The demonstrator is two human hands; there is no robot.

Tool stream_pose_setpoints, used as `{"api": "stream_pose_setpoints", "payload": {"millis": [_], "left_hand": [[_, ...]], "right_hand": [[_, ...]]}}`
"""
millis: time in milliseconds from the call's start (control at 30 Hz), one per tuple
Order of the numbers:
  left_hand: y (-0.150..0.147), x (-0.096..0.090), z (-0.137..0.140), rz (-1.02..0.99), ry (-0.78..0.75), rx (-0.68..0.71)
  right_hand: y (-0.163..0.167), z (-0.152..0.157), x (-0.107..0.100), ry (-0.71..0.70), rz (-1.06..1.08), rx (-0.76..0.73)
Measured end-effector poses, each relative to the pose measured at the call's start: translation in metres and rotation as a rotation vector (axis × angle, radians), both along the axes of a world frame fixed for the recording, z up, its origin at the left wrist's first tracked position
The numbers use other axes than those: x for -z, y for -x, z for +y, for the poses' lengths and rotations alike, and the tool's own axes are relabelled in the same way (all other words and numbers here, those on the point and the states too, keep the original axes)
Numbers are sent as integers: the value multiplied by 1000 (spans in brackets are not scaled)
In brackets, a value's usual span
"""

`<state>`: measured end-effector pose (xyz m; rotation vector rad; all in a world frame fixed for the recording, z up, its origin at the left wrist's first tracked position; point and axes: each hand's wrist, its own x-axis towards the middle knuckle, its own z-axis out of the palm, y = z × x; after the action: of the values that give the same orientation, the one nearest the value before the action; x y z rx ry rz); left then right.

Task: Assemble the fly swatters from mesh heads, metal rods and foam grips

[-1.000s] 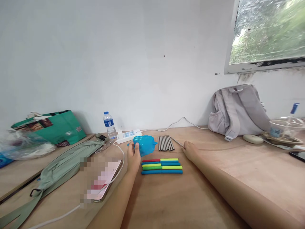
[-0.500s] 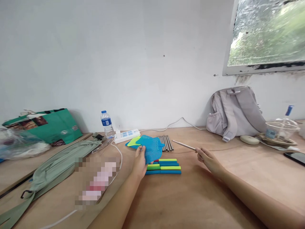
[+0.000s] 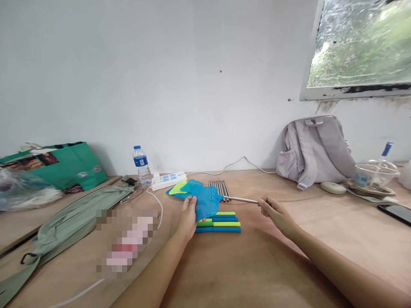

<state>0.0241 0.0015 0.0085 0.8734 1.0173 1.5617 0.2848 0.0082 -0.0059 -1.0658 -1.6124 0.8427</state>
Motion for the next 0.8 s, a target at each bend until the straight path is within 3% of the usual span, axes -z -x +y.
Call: {"api": "stream_pose_setpoints", "payload": {"millis": [233, 333, 567, 800], "left_hand": [[1, -3, -1, 75, 19, -28], [1, -3, 0, 55, -38, -41], [-3, 1, -2, 25, -90, 114], [-13, 5, -8, 153, -204, -19]], "right_hand": [[-10, 4, -1, -84, -151, 62], [-13, 4, -5, -132, -216, 104], [-21, 7, -6, -149, -258, 113], [-24, 9, -5, -185, -251, 81]]}}
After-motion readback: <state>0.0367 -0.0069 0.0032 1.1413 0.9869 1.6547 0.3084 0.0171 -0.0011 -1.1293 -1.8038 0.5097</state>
